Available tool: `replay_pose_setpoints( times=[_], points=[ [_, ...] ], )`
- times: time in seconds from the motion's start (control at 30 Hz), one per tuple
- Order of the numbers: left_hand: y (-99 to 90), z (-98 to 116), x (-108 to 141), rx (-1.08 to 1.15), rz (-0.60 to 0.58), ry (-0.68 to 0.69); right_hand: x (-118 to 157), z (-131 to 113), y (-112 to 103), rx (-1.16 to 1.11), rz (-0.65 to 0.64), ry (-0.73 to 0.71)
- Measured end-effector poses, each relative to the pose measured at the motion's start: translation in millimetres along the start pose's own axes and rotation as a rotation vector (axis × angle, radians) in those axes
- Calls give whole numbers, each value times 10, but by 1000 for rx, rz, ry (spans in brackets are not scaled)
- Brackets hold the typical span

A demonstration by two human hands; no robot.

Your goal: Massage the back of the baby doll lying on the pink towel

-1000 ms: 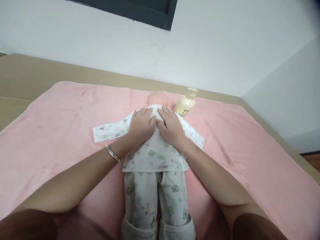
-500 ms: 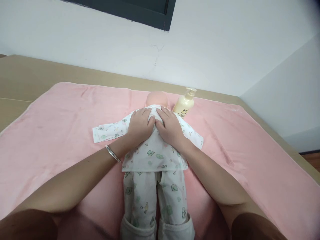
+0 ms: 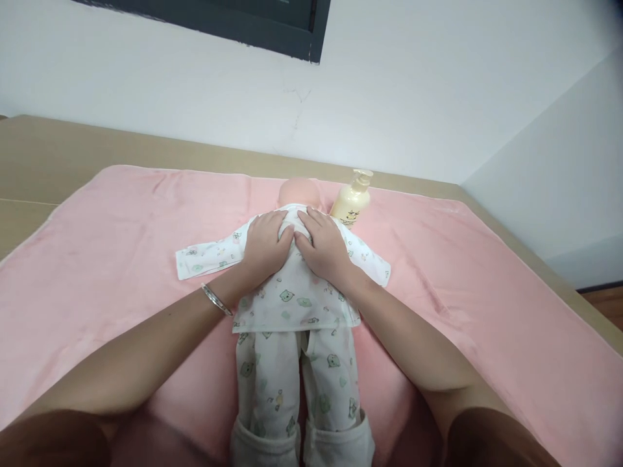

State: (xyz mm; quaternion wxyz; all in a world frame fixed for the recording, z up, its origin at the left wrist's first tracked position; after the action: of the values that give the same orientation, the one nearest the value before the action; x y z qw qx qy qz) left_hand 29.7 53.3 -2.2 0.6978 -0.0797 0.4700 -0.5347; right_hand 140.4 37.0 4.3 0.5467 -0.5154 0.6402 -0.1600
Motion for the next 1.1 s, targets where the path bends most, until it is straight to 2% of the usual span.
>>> replay_pose_setpoints(
  times=[0.13, 0.3, 0.4, 0.7, 0.87, 1.1],
  points=[
    [-14, 18, 4, -27, -8, 6, -16, 10, 8, -2, -27, 11],
    [-13, 156, 57, -112, -28, 135, -87, 140, 39, -12, -80, 86],
    [-9, 204, 80, -113, -44, 149, -102, 183, 24, 37, -85, 134],
    [-6, 52, -60, -106, -131, -23, 61, -115, -152, 241, -2, 47],
    [15, 79, -42, -164, -110, 43, 37, -80, -127, 206, -11, 40],
    [-10, 252, 72, -265, -95, 148, -46, 38, -18, 105, -30, 18]
  ],
)
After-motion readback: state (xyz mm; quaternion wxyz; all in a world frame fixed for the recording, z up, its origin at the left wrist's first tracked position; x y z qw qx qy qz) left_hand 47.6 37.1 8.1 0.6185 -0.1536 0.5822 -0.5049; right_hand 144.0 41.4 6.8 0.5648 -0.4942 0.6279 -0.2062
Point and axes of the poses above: each hand's wrist, its own x-axis away from the middle knuckle, its own y-axis out of the palm, z = x × y, the point moved 9 cm from there along -x, towards the middle knuckle, and after that the axes turned 14 degrees about z, right-handed, at the moved point
